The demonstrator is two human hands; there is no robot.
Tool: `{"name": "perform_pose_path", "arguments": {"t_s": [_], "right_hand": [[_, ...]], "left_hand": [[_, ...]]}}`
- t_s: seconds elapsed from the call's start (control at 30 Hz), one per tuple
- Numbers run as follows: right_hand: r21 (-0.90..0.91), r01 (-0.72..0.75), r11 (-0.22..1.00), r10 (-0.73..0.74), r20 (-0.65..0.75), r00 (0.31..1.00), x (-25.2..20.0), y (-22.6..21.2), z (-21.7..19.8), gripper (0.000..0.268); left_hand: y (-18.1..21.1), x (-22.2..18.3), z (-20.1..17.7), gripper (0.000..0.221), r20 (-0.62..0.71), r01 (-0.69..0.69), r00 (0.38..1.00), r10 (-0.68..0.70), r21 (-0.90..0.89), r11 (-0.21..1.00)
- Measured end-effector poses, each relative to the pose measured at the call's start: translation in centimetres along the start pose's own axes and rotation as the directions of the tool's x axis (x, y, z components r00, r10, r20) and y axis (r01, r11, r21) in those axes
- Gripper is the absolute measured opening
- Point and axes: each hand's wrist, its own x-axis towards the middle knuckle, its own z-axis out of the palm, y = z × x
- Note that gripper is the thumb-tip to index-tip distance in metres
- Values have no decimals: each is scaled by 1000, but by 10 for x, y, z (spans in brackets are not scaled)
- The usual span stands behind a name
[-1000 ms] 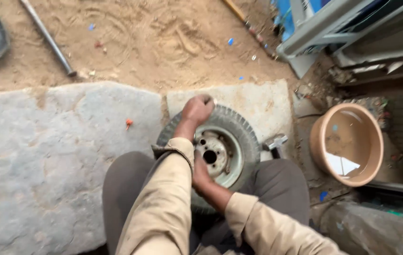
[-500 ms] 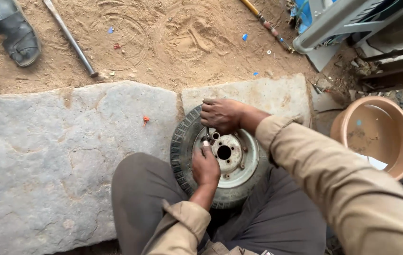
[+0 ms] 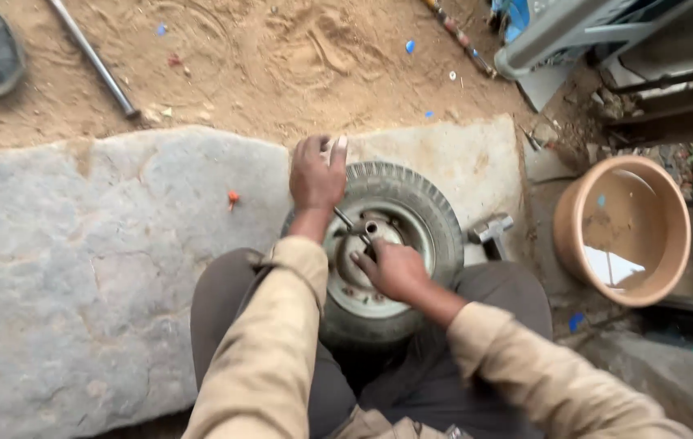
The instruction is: Repairing a small motorcycle or scooter tire by removing and inspecting the valve and rim components.
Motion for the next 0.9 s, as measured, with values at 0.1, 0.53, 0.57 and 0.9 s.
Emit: {"name": "perform_pose_path", "arguments": {"t_s": [0.1,0.53,0.57,0.9], "right_hand": [[-117,129,985,-94,270,958,17,-27,-115,78],[-425,893,-146,-564,777,278,103,-91,-157,53],[-401,906,-132,-586,769,255,107,-88,-151,49],[-493,699,518,-717,195,669,95,6,-79,28]], "left_hand": [[4,-12,-15,39,-198,189,952,-234,-223,956],[-4,-137,19,78,779,786,596,-195,-615,-55],[-10,-143,23,80,782,790,591,-198,-610,-53],[-27,-62,-31,86,805,632,198,-559,330,701]]}}
